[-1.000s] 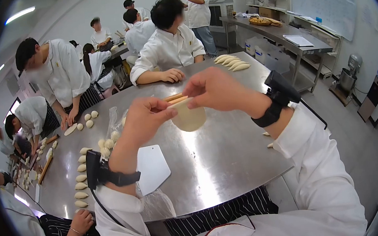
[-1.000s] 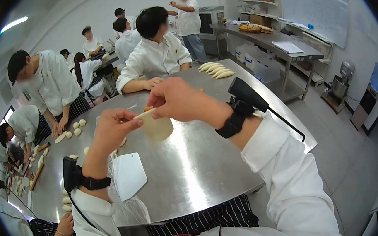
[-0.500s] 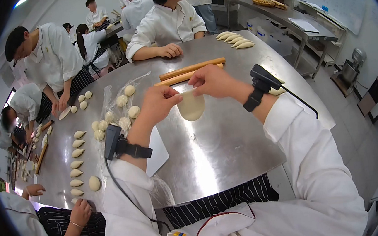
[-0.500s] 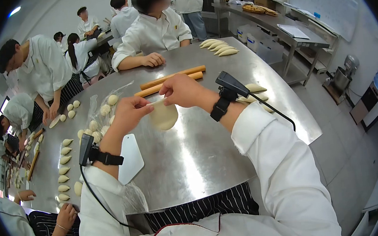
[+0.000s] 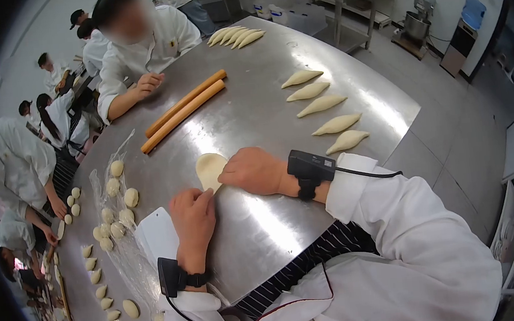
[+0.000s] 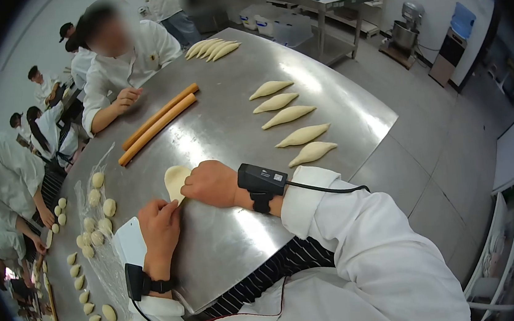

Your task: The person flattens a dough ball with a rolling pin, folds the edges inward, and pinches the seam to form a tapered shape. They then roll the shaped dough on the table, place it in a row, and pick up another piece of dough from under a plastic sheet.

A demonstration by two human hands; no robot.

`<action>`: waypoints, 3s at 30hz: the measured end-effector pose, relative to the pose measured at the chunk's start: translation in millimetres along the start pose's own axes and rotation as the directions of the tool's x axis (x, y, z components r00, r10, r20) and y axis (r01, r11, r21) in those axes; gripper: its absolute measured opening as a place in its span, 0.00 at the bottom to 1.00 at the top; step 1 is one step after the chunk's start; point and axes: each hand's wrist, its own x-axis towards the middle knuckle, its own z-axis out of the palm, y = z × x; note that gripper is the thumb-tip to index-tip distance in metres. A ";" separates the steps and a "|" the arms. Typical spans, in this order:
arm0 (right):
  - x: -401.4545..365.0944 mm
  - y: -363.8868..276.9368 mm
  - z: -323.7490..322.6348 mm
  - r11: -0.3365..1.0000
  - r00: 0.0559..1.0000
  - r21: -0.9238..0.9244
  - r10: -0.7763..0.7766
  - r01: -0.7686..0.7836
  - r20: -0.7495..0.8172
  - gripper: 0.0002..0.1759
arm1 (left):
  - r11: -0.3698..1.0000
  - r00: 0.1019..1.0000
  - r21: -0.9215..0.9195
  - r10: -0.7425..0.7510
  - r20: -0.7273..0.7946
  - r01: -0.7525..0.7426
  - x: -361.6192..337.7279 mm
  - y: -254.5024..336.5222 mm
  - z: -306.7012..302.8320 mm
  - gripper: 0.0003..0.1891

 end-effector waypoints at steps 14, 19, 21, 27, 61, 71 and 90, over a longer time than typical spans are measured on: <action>-23.5 -13.9 -2.3 0.990 0.992 -0.096 -0.096 0.104 0.086 0.02 | 0.998 0.999 0.039 0.041 -0.028 -0.040 -12.7 22.8 -10.8 0.07; -29.4 -12.0 -2.8 0.989 0.989 -0.036 -0.140 0.143 0.056 0.04 | 0.996 0.999 0.086 0.035 0.020 -0.037 -18.7 31.8 -14.1 0.04; -32.0 -14.7 -4.7 0.988 0.986 -0.035 -0.148 0.151 0.081 0.08 | 0.990 0.998 0.130 0.059 -0.020 -0.056 -21.0 34.7 -13.1 0.04; -31.7 -17.3 -4.9 0.987 0.986 -0.041 -0.155 0.158 0.053 0.01 | 0.994 1.000 0.104 0.021 0.009 -0.021 -23.5 36.7 -14.0 0.06; -36.4 -13.8 -14.2 0.971 0.958 0.043 -0.239 0.235 0.158 0.08 | 0.998 0.999 0.061 0.032 0.044 -0.035 -24.9 39.4 -19.0 0.12; -34.6 -14.8 -22.9 0.976 0.972 0.108 -0.203 0.191 0.119 0.07 | 0.999 0.997 0.003 0.052 0.062 -0.053 -26.0 35.6 -18.7 0.13; -37.0 -22.1 -30.1 0.986 0.976 0.123 -0.137 0.117 0.170 0.06 | 0.995 0.969 -0.034 0.101 0.224 -0.095 -21.3 39.7 -32.0 0.14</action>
